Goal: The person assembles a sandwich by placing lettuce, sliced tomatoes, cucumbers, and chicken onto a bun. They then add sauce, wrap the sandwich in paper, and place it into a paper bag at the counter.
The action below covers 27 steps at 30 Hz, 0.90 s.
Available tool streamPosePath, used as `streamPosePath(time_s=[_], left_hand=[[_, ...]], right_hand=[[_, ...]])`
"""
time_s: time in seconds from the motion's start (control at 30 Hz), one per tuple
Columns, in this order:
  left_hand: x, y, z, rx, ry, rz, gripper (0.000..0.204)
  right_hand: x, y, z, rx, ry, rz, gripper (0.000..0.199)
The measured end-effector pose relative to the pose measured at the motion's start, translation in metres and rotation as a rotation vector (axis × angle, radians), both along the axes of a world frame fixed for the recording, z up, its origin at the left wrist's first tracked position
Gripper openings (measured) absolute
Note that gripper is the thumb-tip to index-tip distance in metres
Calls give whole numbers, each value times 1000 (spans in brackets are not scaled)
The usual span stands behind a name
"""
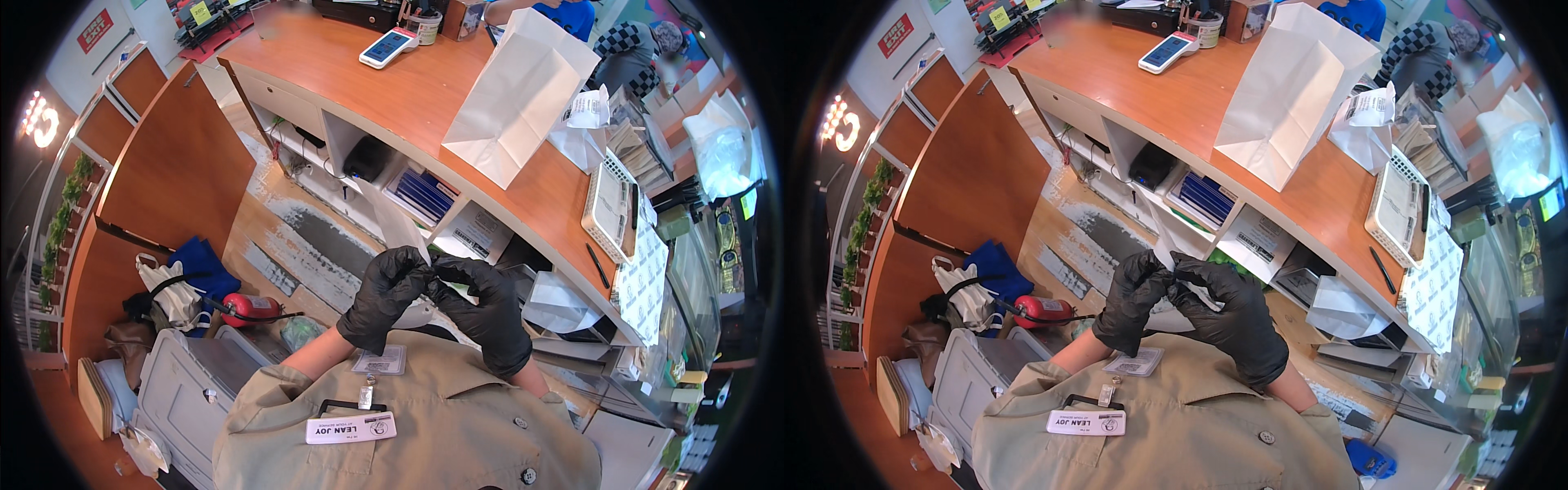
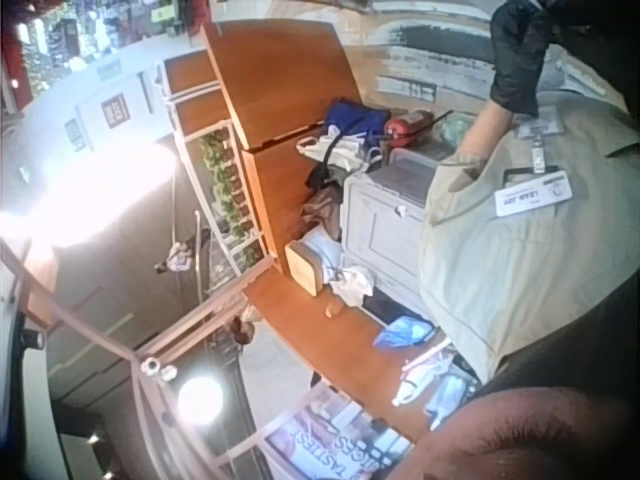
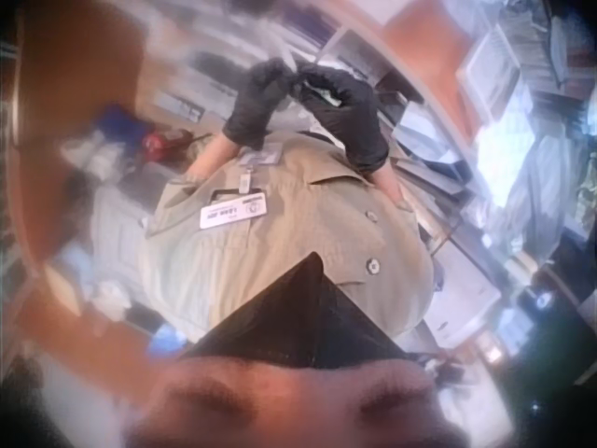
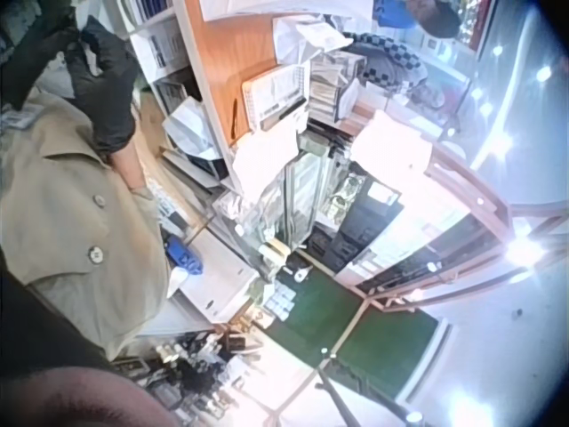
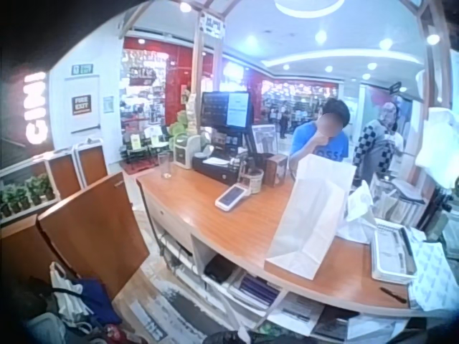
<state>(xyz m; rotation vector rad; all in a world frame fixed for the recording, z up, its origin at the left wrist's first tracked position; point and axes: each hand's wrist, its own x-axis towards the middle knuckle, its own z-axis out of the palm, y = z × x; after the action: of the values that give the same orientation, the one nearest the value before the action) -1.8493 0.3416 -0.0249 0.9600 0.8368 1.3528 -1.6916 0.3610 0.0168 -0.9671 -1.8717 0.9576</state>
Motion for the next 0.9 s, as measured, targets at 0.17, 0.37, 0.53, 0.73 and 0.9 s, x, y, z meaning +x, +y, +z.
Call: streamPosePath(time_s=[0.17, 0.37, 0.53, 0.73, 0.9], left_hand=[[0, 2, -6, -63, -71, -3, 9], [-4, 6, -11, -87, -257, -66, 12], [1, 12, -10, -256, -343, 30, 14], [9, 18, -22, -225, -231, 48, 13], [55, 50, -24, -172, -252, -87, 18]], right_hand=[[-6, -1, -6, -28, 1, -27, 29], [-4, 3, -21, -387, 255, -82, 26], [4, 28, -43, -271, 409, -255, 21], [10, 25, -53, -290, 86, -292, 48], [18, 16, -45, -202, 499, -339, 11]])
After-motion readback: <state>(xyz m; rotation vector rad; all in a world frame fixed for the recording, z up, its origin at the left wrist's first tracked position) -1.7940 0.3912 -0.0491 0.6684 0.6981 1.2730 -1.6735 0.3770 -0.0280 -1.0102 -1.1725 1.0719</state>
